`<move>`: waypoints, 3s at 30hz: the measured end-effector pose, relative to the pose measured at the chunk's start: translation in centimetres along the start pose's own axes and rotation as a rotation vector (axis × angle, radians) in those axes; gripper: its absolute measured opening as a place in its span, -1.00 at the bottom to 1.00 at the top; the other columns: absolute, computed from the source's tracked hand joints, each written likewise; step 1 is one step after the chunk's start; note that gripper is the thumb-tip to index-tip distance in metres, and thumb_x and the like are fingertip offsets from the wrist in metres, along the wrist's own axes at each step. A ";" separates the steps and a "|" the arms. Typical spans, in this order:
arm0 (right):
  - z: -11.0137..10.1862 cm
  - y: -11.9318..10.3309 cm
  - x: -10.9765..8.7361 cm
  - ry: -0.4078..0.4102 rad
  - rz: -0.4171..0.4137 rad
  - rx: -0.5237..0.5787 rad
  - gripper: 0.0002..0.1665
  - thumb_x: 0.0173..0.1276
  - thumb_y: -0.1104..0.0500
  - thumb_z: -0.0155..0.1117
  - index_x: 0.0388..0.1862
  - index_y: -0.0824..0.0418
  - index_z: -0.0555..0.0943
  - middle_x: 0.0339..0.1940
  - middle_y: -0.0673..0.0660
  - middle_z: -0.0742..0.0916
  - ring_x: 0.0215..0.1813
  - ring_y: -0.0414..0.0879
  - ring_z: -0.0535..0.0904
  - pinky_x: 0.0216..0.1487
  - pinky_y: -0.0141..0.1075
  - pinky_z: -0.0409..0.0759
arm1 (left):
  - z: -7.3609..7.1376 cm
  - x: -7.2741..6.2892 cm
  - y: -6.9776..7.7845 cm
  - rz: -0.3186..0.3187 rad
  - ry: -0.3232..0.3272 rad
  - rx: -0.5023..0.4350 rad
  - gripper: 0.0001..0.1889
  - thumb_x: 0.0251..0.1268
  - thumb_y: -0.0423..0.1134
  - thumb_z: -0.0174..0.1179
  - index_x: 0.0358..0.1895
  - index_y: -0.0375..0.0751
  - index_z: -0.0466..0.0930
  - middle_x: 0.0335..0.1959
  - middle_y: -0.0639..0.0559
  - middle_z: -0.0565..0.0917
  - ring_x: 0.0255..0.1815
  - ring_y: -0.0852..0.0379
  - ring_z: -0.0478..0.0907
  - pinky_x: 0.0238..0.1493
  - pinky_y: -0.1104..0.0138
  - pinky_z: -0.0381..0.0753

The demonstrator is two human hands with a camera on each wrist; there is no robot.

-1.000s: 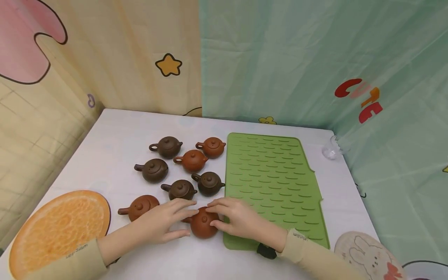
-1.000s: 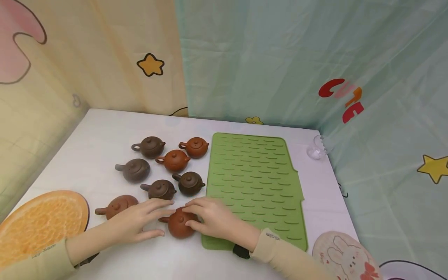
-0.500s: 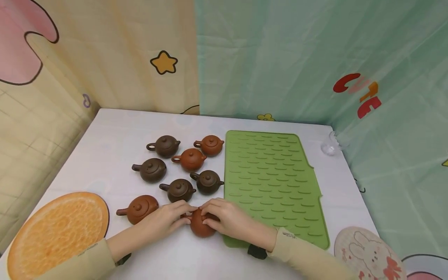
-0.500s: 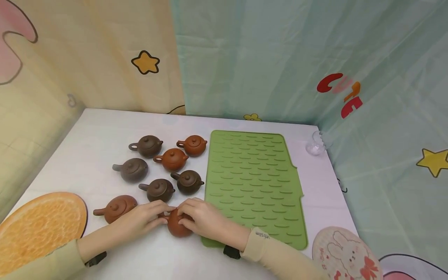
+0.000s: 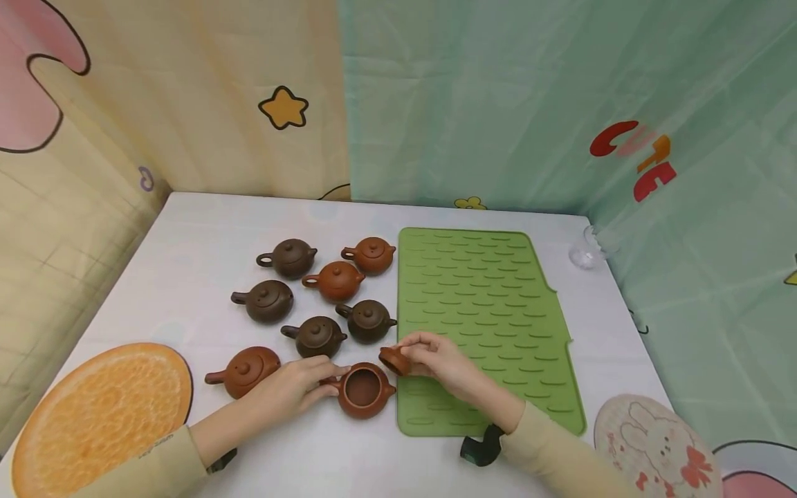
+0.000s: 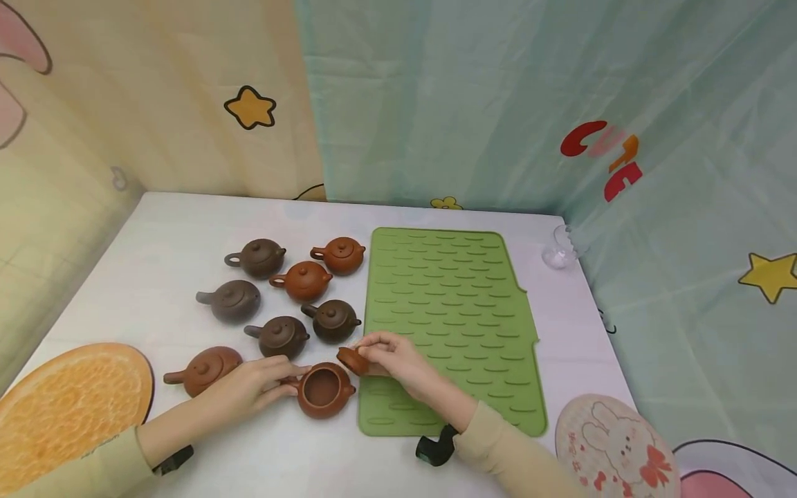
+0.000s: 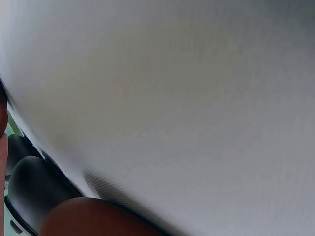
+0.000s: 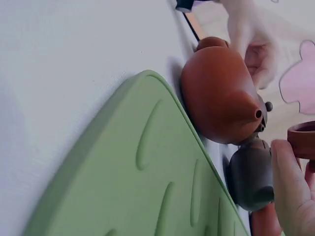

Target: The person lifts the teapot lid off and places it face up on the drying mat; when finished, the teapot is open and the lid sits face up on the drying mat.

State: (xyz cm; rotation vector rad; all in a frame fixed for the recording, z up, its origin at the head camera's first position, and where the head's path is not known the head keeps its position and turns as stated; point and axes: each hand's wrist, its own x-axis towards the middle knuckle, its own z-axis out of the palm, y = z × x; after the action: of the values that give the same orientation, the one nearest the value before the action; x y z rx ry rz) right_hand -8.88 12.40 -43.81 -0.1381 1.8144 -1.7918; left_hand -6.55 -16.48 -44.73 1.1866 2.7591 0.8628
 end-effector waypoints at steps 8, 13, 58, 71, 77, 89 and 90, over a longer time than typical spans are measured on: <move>-3.2 0.4 -0.7 -0.082 0.107 0.255 -0.45 0.63 0.06 -0.14 0.31 0.49 0.34 0.18 0.41 0.62 0.12 0.04 0.68 0.20 -0.12 0.59 | -0.1 0.2 -0.1 0.002 0.013 0.022 -0.75 0.23 -0.21 0.34 -0.04 -0.12 0.70 -0.23 0.15 0.68 -0.19 0.24 0.67 -0.20 0.34 0.67; -4.6 0.1 -1.5 0.099 0.110 -0.045 -0.35 0.59 0.03 -0.02 0.40 0.51 0.26 0.29 0.48 0.50 0.20 0.09 0.62 0.19 -0.17 0.60 | 0.0 0.2 -0.1 0.007 0.002 0.030 -0.74 0.25 -0.21 0.32 -0.01 -0.15 0.69 -0.21 0.14 0.69 -0.18 0.23 0.67 -0.20 0.34 0.67; -4.6 0.1 -1.8 0.244 0.051 -0.743 -0.67 0.36 0.05 0.34 0.02 0.18 0.68 -0.17 0.03 0.77 -0.18 -0.17 0.67 -0.23 -0.30 0.60 | -0.3 0.1 -0.3 0.035 -0.031 0.008 -0.75 0.30 -0.21 0.30 0.02 -0.10 0.67 -0.30 0.24 0.61 -0.31 0.39 0.51 -0.32 0.45 0.56; -4.3 -3.5 1.1 0.213 -0.138 -0.736 -0.61 0.44 0.08 0.25 0.13 0.27 0.63 0.09 0.15 0.73 0.12 0.06 0.66 0.11 -0.15 0.64 | -6.7 4.6 1.1 0.029 0.092 0.038 -0.68 0.25 -0.25 0.34 0.08 -0.12 0.67 -0.10 0.08 0.71 -0.19 0.22 0.63 -0.21 0.35 0.63; -2.4 -5.1 3.9 0.117 -0.198 -0.723 -0.64 0.42 0.13 0.27 0.12 0.24 0.64 0.11 0.14 0.71 0.15 0.04 0.66 0.10 -0.22 0.64 | -8.1 8.2 -0.1 -0.068 -0.020 0.102 -0.72 0.29 -0.24 0.32 0.04 -0.16 0.69 -0.10 -0.02 0.70 -0.13 0.08 0.65 -0.17 0.24 0.64; 0.3 -6.6 7.0 0.014 -0.250 -0.910 -0.74 0.35 0.17 0.35 -0.01 0.18 0.71 -0.01 0.10 0.75 0.08 -0.05 0.66 0.03 -0.25 0.64 | -7.5 11.7 -3.2 -0.184 -0.282 0.062 -0.76 0.25 -0.31 0.33 -0.03 -0.27 0.69 -0.09 -0.10 0.72 -0.04 -0.01 0.65 -0.03 0.16 0.63; 0.4 -6.6 7.2 0.005 -0.261 -0.940 -0.76 0.34 0.18 0.35 -0.03 0.18 0.72 -0.03 0.10 0.75 0.06 -0.05 0.66 0.01 -0.26 0.63 | -7.4 11.9 -3.3 -0.189 -0.296 0.059 -0.76 0.25 -0.31 0.34 -0.03 -0.27 0.69 -0.10 -0.10 0.73 -0.05 0.00 0.65 -0.03 0.16 0.63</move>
State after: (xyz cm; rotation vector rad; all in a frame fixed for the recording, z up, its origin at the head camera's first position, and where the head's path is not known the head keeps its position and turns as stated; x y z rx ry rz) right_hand -16.73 8.14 -39.83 -0.7488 2.5858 -0.9280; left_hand -18.87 -13.90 -37.77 0.9515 2.6139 0.5427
